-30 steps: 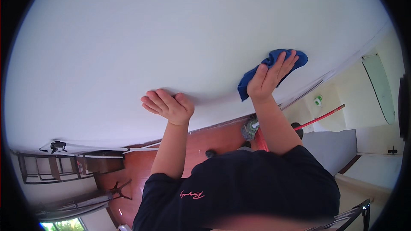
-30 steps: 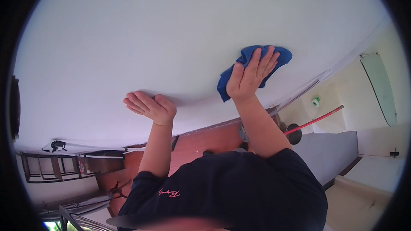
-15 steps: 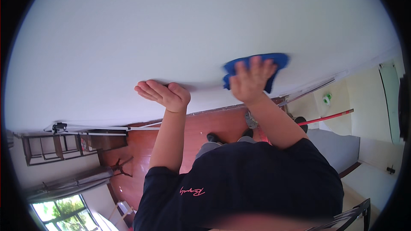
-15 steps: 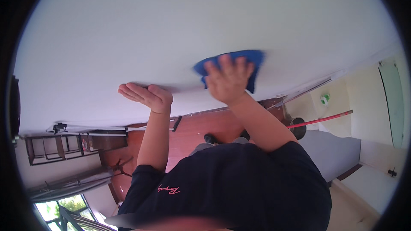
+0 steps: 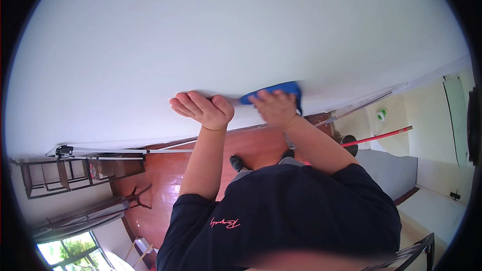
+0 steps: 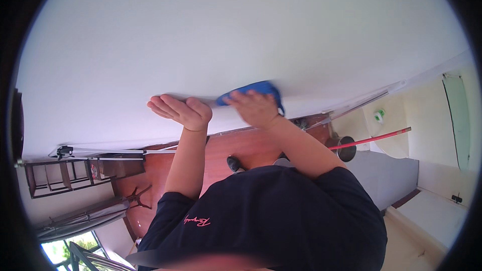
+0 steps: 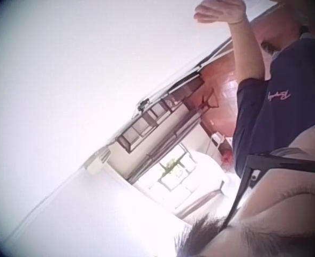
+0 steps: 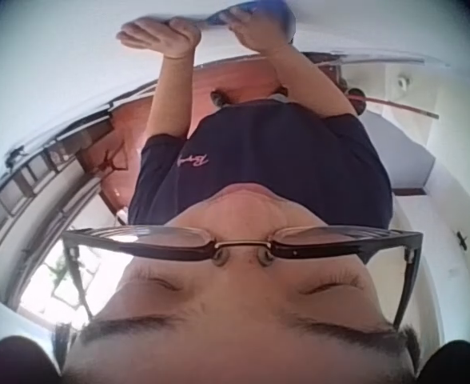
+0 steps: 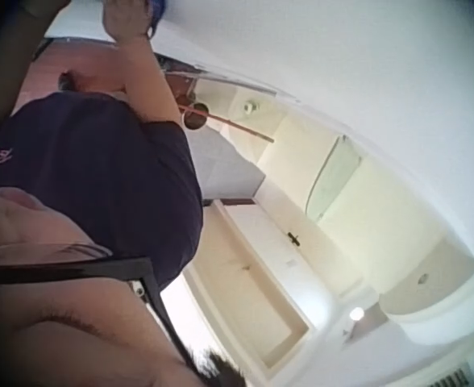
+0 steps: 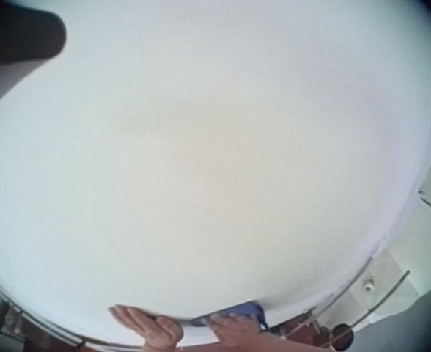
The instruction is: Wiping a white vertical panel or whiteboard with a blue cloth.
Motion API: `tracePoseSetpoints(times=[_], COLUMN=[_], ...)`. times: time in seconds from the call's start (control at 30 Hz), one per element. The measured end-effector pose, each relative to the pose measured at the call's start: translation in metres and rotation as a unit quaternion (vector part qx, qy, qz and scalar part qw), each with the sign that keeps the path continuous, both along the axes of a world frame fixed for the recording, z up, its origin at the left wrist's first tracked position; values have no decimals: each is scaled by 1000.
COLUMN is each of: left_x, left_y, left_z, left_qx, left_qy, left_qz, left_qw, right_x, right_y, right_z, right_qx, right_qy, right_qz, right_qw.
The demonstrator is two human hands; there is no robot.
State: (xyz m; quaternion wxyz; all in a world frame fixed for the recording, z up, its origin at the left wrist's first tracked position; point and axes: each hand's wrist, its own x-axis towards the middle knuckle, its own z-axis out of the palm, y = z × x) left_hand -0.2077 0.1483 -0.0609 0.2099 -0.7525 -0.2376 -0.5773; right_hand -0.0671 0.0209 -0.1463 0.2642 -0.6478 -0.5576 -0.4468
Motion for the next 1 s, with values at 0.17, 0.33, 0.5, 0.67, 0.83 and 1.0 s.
tracePoseSetpoints(times=[0.17, 0.33, 0.5, 0.67, 0.83, 1.0], left_x=[-4, 4, -27, -70, -100, -98], left_y=[2, 2, -5, 8, 41, 60], left_z=[9, -4, 2, 42, 107, 105], left_qx=[28, -11, -28, -125, -96, -29], left_qy=[-20, 6, 50, 5, -42, -37], left_qz=[-8, -14, -37, -53, -73, -40], left_qw=[999, 1000, 998, 991, 992, 998], right_x=[40, -15, -42, 5, -38, -108], right_y=[-28, 22, 19, -7, 33, 85], right_z=[16, -15, -35, 40, 173, 200], right_qx=[111, 174, 55, 80, 187, 112], right_qy=[138, 231, 142, 109, 158, 64], right_qz=[1, -27, 12, -2, -12, -13], right_qw=[984, 957, 988, 991, 970, 992])
